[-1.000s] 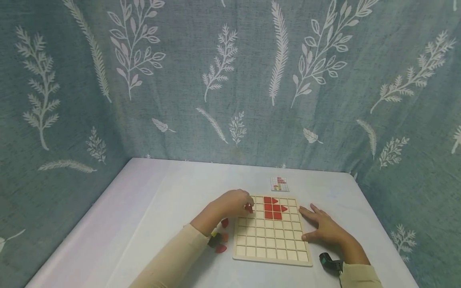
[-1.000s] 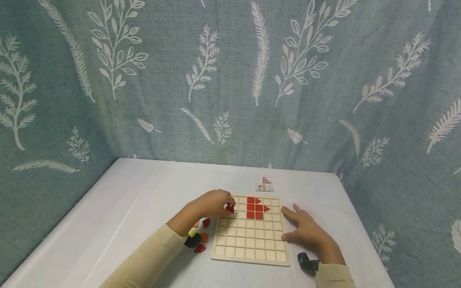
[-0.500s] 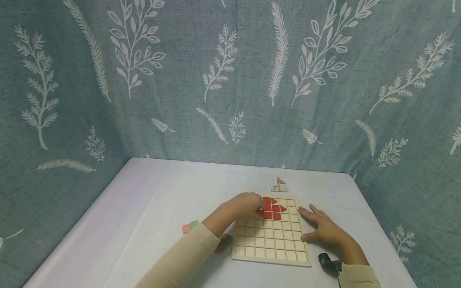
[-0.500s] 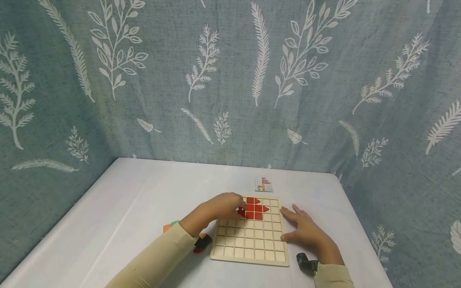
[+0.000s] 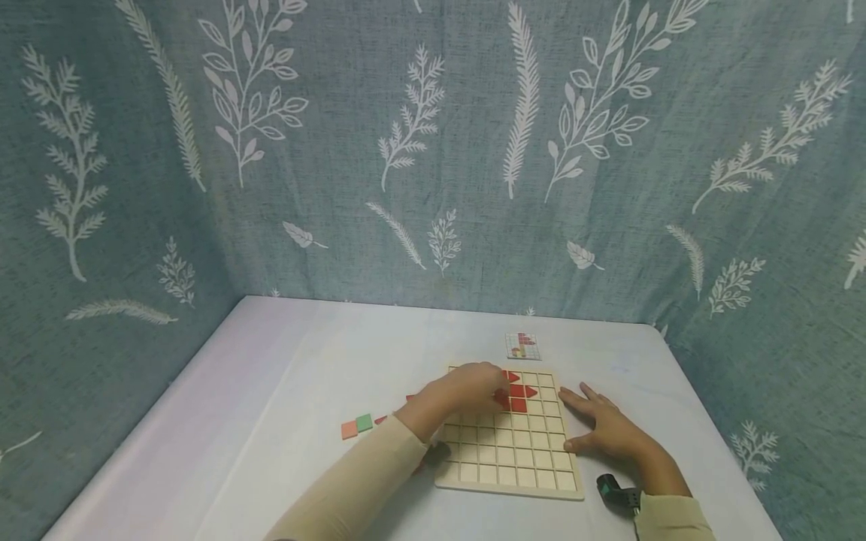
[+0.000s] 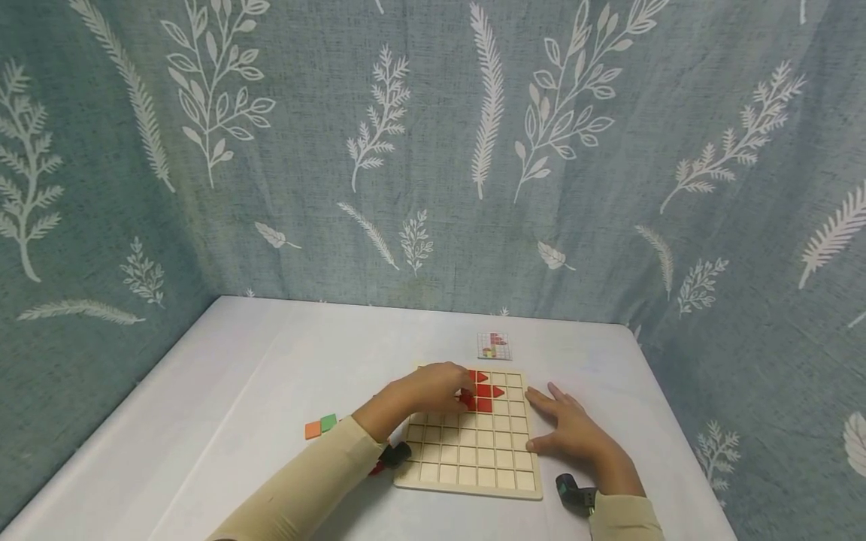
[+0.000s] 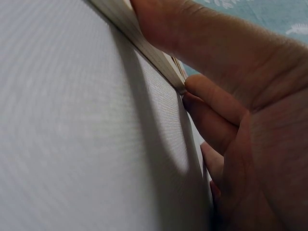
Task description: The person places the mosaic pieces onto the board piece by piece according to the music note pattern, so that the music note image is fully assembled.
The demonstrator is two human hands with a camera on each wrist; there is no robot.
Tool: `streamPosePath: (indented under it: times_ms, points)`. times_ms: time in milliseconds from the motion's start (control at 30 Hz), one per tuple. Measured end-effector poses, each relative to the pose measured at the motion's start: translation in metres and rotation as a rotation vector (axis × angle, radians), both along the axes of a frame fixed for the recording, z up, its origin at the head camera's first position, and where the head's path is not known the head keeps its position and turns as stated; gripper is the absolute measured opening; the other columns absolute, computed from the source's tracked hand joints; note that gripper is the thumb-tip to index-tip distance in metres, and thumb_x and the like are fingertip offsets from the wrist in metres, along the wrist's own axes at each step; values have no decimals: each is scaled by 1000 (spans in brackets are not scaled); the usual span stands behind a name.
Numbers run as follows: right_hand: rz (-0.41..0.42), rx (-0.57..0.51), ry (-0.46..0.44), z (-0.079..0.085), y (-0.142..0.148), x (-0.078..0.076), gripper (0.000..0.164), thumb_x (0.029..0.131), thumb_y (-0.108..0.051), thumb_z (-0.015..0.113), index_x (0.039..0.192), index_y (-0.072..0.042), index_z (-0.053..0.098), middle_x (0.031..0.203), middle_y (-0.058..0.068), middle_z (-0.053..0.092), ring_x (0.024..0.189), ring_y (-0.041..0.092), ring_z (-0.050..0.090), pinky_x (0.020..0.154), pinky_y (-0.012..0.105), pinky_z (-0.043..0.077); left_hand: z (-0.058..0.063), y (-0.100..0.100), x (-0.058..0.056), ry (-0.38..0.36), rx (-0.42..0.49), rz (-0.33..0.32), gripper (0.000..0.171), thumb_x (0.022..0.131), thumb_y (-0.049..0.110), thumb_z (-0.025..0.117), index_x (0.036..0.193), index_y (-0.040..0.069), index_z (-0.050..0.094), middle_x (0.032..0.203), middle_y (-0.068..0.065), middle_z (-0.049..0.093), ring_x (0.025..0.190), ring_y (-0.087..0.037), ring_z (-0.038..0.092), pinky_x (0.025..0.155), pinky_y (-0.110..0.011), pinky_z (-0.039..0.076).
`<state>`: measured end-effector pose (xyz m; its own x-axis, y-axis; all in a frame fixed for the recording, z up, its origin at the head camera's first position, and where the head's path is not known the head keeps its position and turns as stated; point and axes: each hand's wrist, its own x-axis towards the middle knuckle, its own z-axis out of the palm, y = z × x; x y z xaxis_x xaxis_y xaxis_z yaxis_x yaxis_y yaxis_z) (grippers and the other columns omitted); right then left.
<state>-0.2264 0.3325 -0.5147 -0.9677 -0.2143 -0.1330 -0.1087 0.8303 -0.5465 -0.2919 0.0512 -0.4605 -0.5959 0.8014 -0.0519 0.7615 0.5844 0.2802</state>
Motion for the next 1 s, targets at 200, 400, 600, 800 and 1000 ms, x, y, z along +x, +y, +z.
streamPosePath:
  times_ms: [200, 400, 600, 800, 1000]
  points:
    - [-11, 4, -2, 0, 0, 1, 111, 54, -56, 85, 148, -17, 43, 155, 28, 16, 137, 57, 12, 98, 75, 15, 2, 15, -2, 21, 25, -26, 11, 87, 20, 74, 98, 18, 73, 85, 13, 62, 78, -3, 56, 74, -21, 47]
    - [5, 1, 12, -1, 1, 1, 108, 55, -56, 85, 148, -19, 43, 156, 27, 16, 137, 56, 12, 99, 75, 16, 2, 26, -3, 80, 16, -88, 15, 88, 23, 73, 100, 16, 73, 88, 10, 64, 79, -3, 57, 73, -20, 47]
    - [11, -5, 22, 0, 3, 1, 108, 56, -56, 85, 148, -19, 43, 156, 27, 16, 137, 56, 11, 98, 76, 16, -1, 39, -5, 98, 8, -103, 19, 88, 27, 73, 105, 17, 73, 89, 13, 64, 82, 0, 57, 76, -18, 46]
    - [3, -3, 18, -1, 3, 1, 107, 56, -55, 85, 148, -19, 44, 156, 27, 17, 137, 56, 11, 98, 76, 16, -4, 51, -3, 64, -11, -75, 21, 89, 28, 72, 108, 20, 73, 93, 14, 65, 85, 1, 58, 80, -18, 47]
    - [1, 3, 13, -1, 1, 0, 107, 56, -56, 85, 148, -18, 44, 156, 26, 18, 137, 56, 11, 100, 75, 15, -6, 59, 3, 78, -42, -5, 24, 88, 30, 73, 111, 23, 73, 96, 15, 66, 84, 0, 58, 81, -21, 47]
